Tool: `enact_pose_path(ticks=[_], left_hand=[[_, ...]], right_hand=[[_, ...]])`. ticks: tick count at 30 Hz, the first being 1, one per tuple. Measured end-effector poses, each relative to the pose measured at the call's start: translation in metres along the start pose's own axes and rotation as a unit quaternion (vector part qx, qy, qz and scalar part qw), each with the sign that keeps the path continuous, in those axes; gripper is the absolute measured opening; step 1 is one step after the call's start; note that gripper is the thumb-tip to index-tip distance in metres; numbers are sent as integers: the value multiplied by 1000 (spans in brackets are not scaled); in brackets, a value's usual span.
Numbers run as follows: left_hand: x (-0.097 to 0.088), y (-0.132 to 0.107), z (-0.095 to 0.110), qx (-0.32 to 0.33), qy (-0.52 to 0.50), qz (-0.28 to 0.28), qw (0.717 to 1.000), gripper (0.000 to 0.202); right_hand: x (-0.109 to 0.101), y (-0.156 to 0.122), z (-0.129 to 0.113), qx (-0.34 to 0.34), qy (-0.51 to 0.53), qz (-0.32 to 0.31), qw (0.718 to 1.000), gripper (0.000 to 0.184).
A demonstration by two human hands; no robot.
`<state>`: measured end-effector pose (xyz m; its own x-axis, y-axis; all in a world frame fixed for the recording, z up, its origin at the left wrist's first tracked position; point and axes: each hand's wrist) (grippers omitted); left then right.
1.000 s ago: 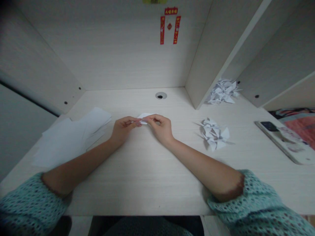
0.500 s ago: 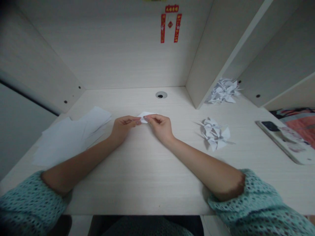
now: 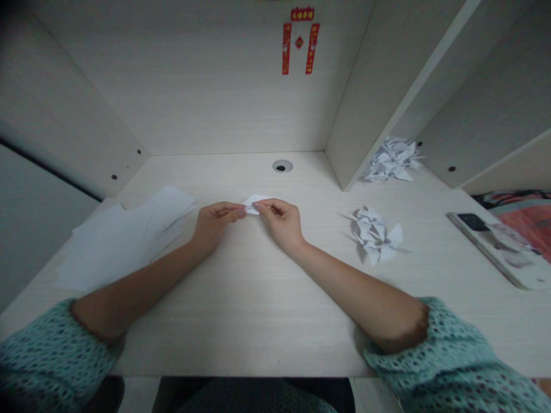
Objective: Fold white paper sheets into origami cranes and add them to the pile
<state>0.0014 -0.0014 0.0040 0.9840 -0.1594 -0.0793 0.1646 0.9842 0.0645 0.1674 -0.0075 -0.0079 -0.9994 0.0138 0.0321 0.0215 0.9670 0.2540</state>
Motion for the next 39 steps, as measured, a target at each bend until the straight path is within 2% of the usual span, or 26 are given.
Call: enact_pose_path(ticks=[6,13,20,39], left_hand=[[1,-1,2,10,0,22,1000,27],[0,-1,1,12,-13,22,1000,26],[0,-2,1,5,-10,15,1000,29],[0,1,-1,12,-8,14,1000,25]], right_hand=[[2,0,-5,20,15,-18,1000,20],[2,-1,-3,49,42,-39,997,31],[4,-1,-8,44,54,-11,998,18],[1,0,-3,1,1,10,1000,17]])
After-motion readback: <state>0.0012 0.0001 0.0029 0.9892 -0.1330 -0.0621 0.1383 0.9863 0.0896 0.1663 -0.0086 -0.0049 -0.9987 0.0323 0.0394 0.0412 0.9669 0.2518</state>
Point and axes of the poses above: each hand's wrist, its own y-axis towards the middle knuckle, its own x-axis out of the palm, z = x × y, and after that the axes turned 5 degrees about -z, right-handed
